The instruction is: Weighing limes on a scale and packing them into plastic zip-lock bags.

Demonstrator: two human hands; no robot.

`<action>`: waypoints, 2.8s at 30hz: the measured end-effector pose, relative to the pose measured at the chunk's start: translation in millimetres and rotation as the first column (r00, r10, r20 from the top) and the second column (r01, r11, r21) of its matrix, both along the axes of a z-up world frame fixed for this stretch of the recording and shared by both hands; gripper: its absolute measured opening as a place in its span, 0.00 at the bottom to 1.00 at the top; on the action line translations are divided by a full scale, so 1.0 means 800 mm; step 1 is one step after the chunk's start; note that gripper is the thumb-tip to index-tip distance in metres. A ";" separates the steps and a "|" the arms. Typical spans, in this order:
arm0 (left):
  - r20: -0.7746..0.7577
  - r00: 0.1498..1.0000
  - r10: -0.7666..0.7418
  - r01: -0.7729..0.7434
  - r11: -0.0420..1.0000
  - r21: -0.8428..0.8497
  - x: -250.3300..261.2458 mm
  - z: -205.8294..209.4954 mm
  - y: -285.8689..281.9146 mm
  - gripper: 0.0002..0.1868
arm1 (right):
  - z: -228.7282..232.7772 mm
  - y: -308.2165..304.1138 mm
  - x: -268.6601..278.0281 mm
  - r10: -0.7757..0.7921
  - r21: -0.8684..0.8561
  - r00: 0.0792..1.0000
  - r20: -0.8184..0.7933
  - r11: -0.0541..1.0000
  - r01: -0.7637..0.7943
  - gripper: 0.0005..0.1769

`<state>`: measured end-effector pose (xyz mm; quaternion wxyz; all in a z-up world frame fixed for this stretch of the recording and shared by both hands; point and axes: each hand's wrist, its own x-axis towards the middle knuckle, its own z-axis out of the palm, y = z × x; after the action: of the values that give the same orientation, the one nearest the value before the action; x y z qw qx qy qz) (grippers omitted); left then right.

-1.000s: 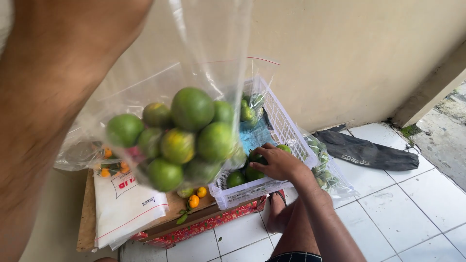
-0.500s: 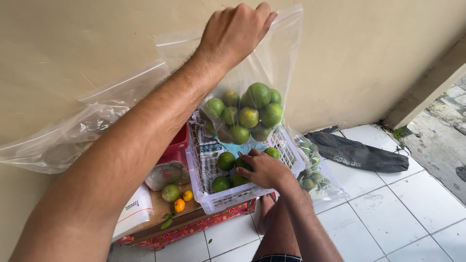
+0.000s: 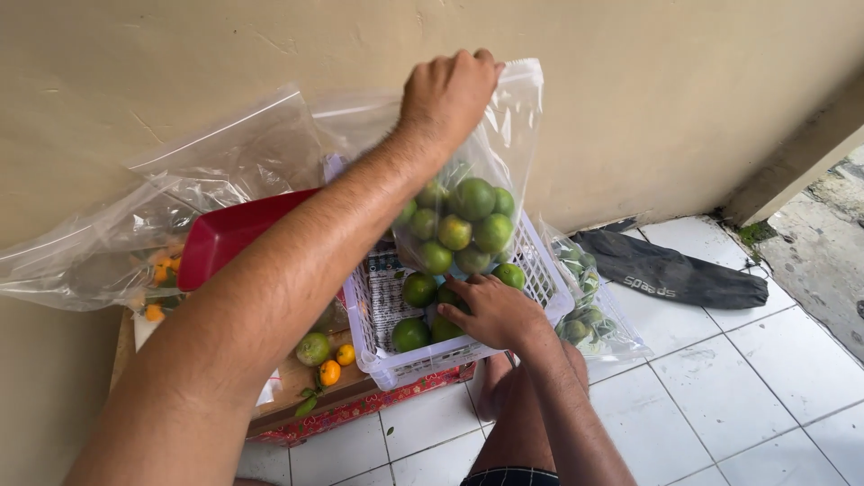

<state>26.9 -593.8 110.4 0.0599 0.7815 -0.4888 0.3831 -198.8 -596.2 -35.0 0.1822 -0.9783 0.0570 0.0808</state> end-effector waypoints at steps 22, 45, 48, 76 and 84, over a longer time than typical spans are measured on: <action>-0.236 0.964 0.120 -0.132 0.991 -0.037 0.066 -0.077 0.022 0.23 | -0.010 -0.005 0.008 -0.025 -0.043 0.987 -0.157 0.999 0.018 0.36; -0.724 0.667 -0.176 -0.168 0.911 -0.376 -0.258 -0.181 0.486 0.10 | 0.017 0.019 0.002 -0.193 -0.009 0.972 -0.135 0.981 0.194 0.34; -0.778 0.620 -0.102 -0.303 0.884 -0.357 -0.252 -0.220 0.535 0.12 | 0.025 0.023 -0.003 -0.229 0.015 0.973 -0.041 0.973 0.230 0.33; -0.597 0.676 0.432 -0.542 0.840 -0.006 -0.217 -0.348 0.615 0.40 | 0.030 0.039 -0.004 -0.376 0.029 0.927 0.009 0.927 0.375 0.27; -0.609 0.789 -0.075 -0.246 0.870 -0.426 -0.248 -0.244 0.495 0.18 | 0.033 0.039 -0.004 -0.365 0.003 0.931 0.031 0.931 0.365 0.27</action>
<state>-171.6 -198.1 -84.7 0.3891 0.8438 -0.2942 0.2236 -202.2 -565.2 -8.6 0.1935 -0.9521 0.2349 0.0302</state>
